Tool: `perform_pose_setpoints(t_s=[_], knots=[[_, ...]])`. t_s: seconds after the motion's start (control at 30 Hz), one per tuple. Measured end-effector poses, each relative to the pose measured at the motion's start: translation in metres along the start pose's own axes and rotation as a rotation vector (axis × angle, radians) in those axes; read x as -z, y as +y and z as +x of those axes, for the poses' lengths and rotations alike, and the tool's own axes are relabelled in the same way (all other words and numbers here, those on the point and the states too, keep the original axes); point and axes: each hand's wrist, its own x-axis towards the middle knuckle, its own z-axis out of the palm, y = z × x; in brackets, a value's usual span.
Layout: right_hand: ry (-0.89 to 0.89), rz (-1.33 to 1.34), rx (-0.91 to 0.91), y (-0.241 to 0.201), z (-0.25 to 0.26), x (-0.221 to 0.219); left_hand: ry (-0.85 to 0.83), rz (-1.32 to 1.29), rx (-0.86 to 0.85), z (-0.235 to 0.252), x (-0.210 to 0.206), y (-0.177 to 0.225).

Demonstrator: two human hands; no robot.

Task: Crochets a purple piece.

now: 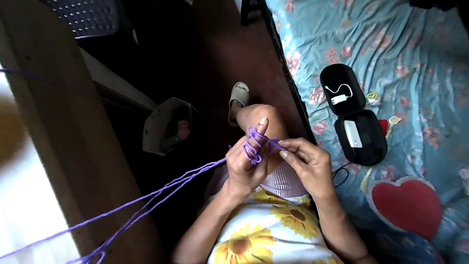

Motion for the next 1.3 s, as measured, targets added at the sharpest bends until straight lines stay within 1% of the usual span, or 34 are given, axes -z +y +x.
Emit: perform_pose_setpoints(t_s=[0.03, 0.07, 0.1, 0.13, 0.17, 0.23, 0.33, 0.4, 0.5, 0.67, 0.83, 1.13, 1.23, 1.3], knots=[[-0.030, 0.213, -0.116, 0.001, 0.002, 0.001, 0.015, -0.057, 0.022, 0.000, 0.000, 0.002], [-0.049, 0.401, -0.216, 0.002, 0.002, 0.001, 0.027, -0.143, 0.079, 0.001, 0.000, 0.006], [-0.055, 0.512, -0.266, 0.004, 0.001, 0.001, 0.042, -0.246, 0.171, 0.002, 0.000, 0.010], [-0.041, 0.534, -0.264, 0.005, -0.002, 0.000, 0.059, -0.350, 0.280, 0.003, 0.000, 0.013], [-0.002, 0.477, -0.217, 0.006, -0.005, -0.001, 0.069, -0.430, 0.381, 0.004, 0.002, 0.015], [0.100, 0.206, -0.024, 0.010, -0.013, -0.003, 0.062, -0.519, 0.513, 0.007, 0.005, 0.015], [0.231, -0.195, 0.259, 0.016, -0.019, -0.007, 0.036, -0.563, 0.585, 0.010, 0.010, 0.012], [0.272, -0.372, 0.377, 0.018, -0.020, -0.010, -0.009, -0.547, 0.602, 0.014, 0.016, 0.010], [0.293, -0.520, 0.483, 0.019, -0.019, -0.011, -0.047, -0.570, 0.638, 0.019, 0.024, 0.009], [0.256, -0.581, 0.541, 0.018, -0.019, -0.007, -0.096, -0.681, 0.754, 0.026, 0.037, 0.007], [0.194, -0.532, 0.532, 0.017, -0.020, -0.002, -0.167, -0.790, 0.845, 0.030, 0.048, 0.001], [0.093, -0.276, 0.397, 0.018, -0.018, 0.005, -0.223, -0.893, 0.891, 0.028, 0.049, -0.007], [0.063, -0.163, 0.318, 0.017, -0.018, 0.007, -0.235, -0.927, 0.901, 0.028, 0.049, -0.008], [0.033, -0.054, 0.231, 0.017, -0.017, 0.008, -0.243, -0.953, 0.901, 0.028, 0.049, -0.008]])
